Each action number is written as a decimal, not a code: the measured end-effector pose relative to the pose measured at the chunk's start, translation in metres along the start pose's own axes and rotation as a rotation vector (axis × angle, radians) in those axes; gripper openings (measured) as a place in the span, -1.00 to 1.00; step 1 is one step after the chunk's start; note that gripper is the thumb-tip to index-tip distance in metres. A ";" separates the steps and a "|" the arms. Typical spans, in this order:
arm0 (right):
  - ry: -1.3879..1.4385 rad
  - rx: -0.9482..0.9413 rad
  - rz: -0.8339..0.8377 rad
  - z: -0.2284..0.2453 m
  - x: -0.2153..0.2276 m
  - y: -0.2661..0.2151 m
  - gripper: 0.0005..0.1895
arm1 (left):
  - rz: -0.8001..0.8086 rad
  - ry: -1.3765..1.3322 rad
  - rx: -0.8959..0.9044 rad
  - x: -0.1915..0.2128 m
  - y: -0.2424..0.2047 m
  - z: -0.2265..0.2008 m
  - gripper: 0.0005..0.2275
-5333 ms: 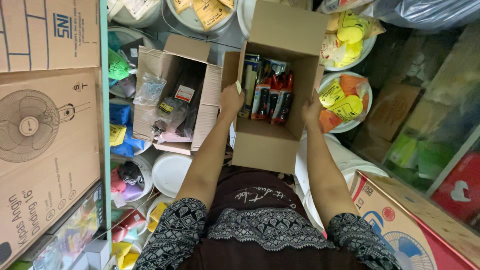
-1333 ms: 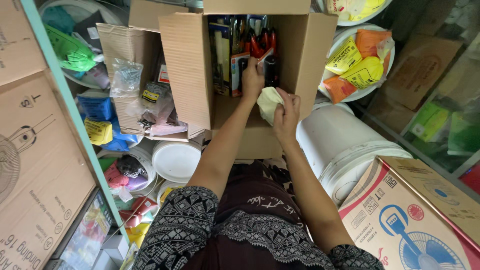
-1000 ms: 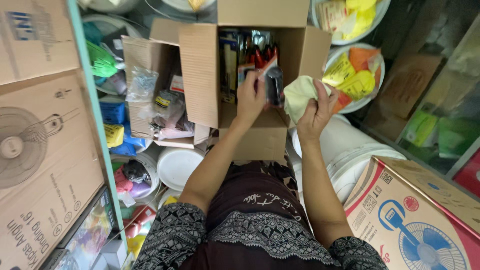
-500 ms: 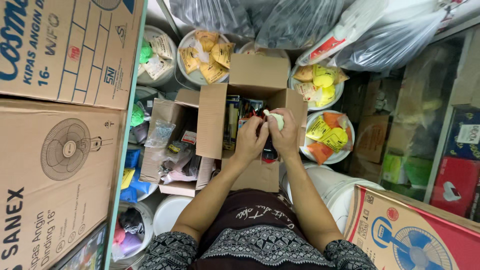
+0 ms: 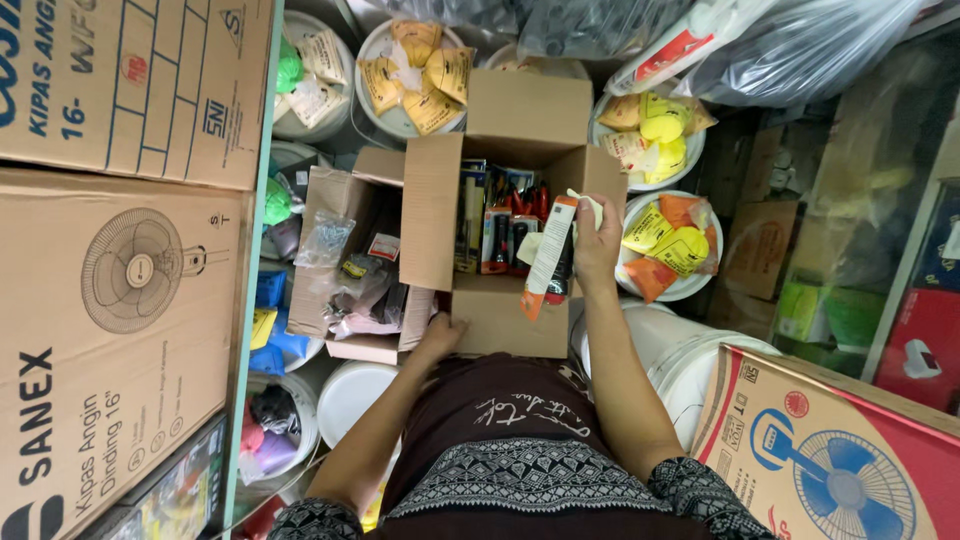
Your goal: The person wipes a packaged lock and a flashlight with a cloth, moving the items between a wire mesh display wall and a cardboard box.
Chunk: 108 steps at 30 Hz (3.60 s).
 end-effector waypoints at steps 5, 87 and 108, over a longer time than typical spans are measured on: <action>0.028 -0.098 0.019 -0.017 -0.014 -0.022 -0.79 | -0.206 -0.048 -0.076 0.006 -0.015 -0.025 -0.28; 0.066 0.149 0.001 0.112 -0.016 0.101 -0.75 | 0.764 -1.215 -0.512 0.091 -0.135 -0.350 -0.50; -0.320 0.498 0.286 0.176 -0.046 0.045 -0.64 | 0.883 -1.400 -0.594 0.131 -0.131 -0.407 -0.47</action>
Point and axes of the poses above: each hand's wrist, its own y-axis towards the middle knuckle, its own x-axis out of the back of the hand, z = x × y, the point moved 10 cm from there along y, towards the middle knuckle, and after that the axes turned 14 degrees about x, right-handed, at the moved point
